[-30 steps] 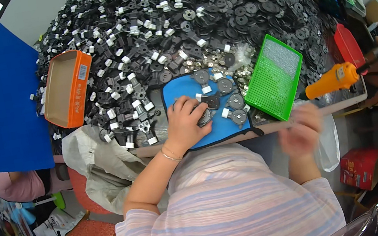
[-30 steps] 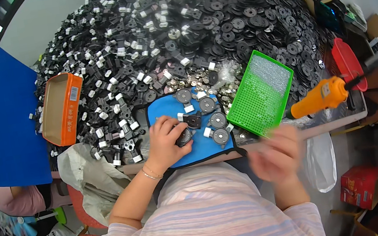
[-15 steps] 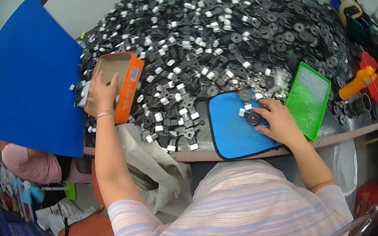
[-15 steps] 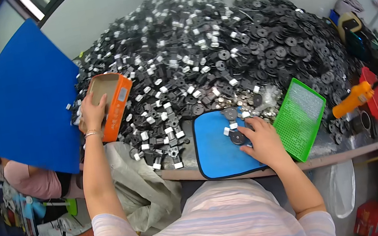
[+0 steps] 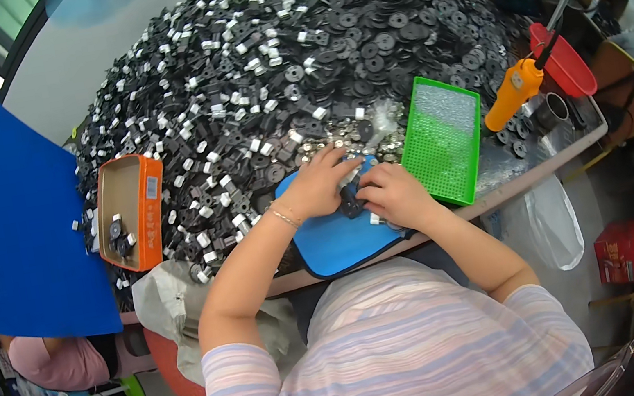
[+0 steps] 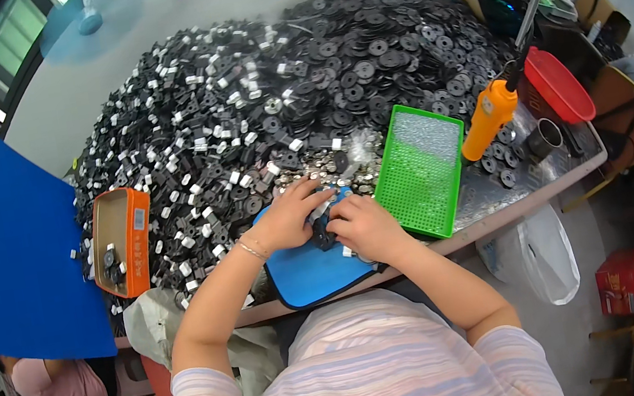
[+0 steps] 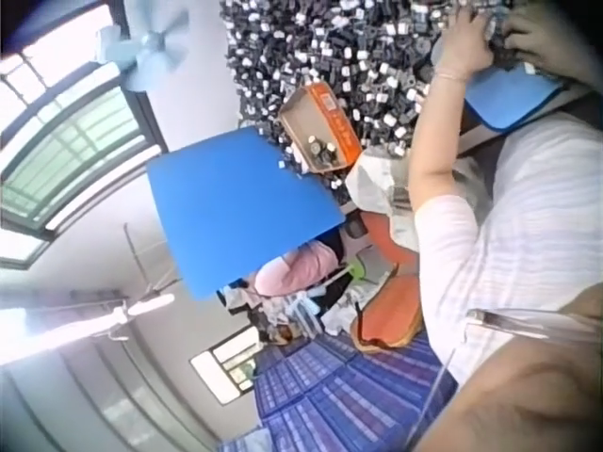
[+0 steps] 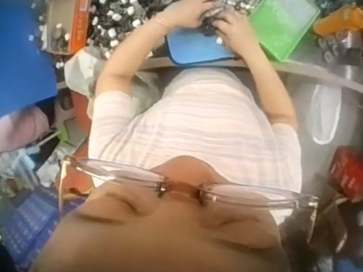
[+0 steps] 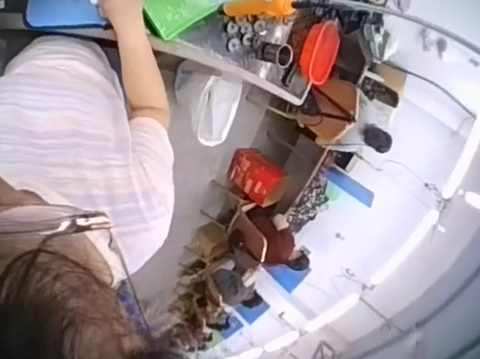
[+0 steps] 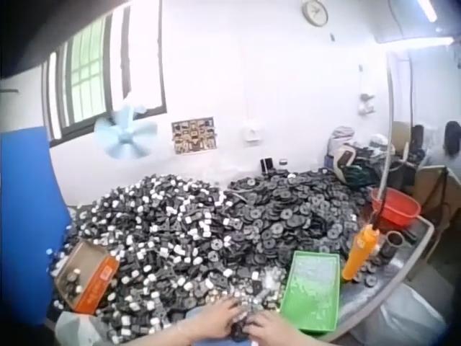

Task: Manually placing small components onto a fixture and securing them using an electric screwdriver.

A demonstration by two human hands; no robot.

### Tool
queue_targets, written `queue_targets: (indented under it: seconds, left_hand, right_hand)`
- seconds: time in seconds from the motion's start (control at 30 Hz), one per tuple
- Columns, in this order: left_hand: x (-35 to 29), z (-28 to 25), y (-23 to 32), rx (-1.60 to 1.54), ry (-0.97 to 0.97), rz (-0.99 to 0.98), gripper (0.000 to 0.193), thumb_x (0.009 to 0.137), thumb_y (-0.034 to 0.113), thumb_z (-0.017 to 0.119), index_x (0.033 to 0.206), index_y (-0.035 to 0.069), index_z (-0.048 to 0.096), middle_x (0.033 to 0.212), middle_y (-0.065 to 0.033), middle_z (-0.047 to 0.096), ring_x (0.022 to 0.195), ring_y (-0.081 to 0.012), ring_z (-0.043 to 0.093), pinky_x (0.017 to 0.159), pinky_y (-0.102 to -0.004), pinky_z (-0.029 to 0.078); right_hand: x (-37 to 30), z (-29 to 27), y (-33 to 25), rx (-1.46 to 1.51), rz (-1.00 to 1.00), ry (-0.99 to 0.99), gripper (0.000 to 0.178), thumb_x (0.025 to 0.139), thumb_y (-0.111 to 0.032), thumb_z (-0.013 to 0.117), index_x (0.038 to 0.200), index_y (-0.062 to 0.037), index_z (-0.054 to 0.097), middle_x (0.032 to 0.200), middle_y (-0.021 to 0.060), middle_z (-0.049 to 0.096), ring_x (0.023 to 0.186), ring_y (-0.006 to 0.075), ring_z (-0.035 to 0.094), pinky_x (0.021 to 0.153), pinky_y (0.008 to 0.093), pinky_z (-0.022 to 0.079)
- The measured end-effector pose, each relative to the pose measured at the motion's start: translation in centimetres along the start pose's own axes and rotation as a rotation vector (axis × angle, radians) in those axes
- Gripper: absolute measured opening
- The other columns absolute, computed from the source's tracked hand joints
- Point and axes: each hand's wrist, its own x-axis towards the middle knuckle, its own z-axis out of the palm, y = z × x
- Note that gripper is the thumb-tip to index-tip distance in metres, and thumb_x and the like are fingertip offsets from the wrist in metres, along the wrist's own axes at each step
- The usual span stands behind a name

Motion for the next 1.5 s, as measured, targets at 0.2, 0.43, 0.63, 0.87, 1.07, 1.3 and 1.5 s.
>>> queue_targets:
  seconds: [0.2,0.43,0.63,0.87,1.07,1.3,1.5]
  left_hand:
    - [-1.4,-1.2,2.3,-0.211,-0.125,-0.062,0.082,0.059,0.017,0.069,0.136,0.012,0.041,0.138,-0.0131,0.039,0.134,-0.0357,0.028,0.104,-0.0489,0.031]
    - [-1.8,3.2,4.9,0.011,0.17,-0.15,0.089,0.052,0.049,0.083,0.126,0.013,0.05,0.129,-0.0102,0.046,0.131,-0.0329,0.032,0.097,-0.0503,0.032]
    - [-1.4,4.3,4.3,0.007,0.399,-0.103,0.052,0.061,0.032,0.082,0.102,0.01,0.058,0.115,-0.0088,0.052,0.121,-0.0327,0.041,0.093,-0.0455,0.036]
    - [-3.9,2.1,2.5,0.076,0.542,-0.094,0.048,0.061,0.028,0.081,0.1,0.01,0.059,0.109,-0.0053,0.054,0.116,-0.0297,0.044,0.085,-0.0423,0.037]
    - [-9.5,-10.1,-2.2,0.43,0.785,-0.307,0.041,0.059,0.023,0.08,0.089,0.008,0.057,0.101,-0.0113,0.055,0.106,-0.0331,0.048,0.083,-0.0453,0.04]
    - [-21.5,-17.6,-12.1,0.272,0.605,-1.067,0.091,0.066,0.058,0.075,0.13,-0.001,0.046,0.135,-0.0164,0.045,0.13,-0.0308,0.036,0.106,-0.0462,0.03]
    - [-24.1,-15.6,-7.2,0.365,0.507,-1.085,0.046,0.073,0.044,0.072,0.096,0.004,0.067,0.111,-0.0153,0.062,0.105,-0.0292,0.057,0.088,-0.0429,0.046]
  right_hand:
    - [-0.5,-1.6,0.4,0.383,0.236,-0.151,0.043,0.065,-0.005,0.075,0.106,-0.0104,0.061,0.115,0.0093,0.054,0.106,0.0295,0.054,0.088,0.0372,0.047]
    - [0.2,-7.1,2.3,0.248,0.236,-0.311,0.054,0.065,-0.018,0.078,0.115,-0.0092,0.059,0.117,0.0114,0.056,0.111,0.0305,0.052,0.093,0.0385,0.043]
    - [-1.2,-6.5,-1.8,-0.013,0.366,-0.418,0.065,0.059,-0.021,0.082,0.117,-0.0094,0.057,0.112,0.0108,0.058,0.103,0.0295,0.057,0.086,0.0375,0.047]
    - [-1.4,-4.2,-2.3,-0.217,0.228,-0.488,0.055,0.058,-0.018,0.081,0.11,-0.0127,0.062,0.097,0.0057,0.057,0.093,0.0257,0.057,0.078,0.0386,0.048]
    - [-1.4,-4.6,-2.6,-0.282,0.214,-0.559,0.054,0.061,-0.019,0.078,0.112,-0.0125,0.061,0.098,0.006,0.058,0.091,0.0257,0.057,0.074,0.0366,0.05]
    - [0.5,-5.2,-2.8,-0.217,0.236,-0.652,0.049,0.06,-0.017,0.08,0.106,-0.0111,0.064,0.094,0.0099,0.062,0.085,0.0304,0.062,0.072,0.0395,0.05]
    - [8.7,-4.8,-5.3,-0.026,0.052,-0.72,0.055,0.061,-0.028,0.081,0.111,-0.0128,0.063,0.091,0.0104,0.062,0.085,0.0295,0.062,0.075,0.0382,0.05]
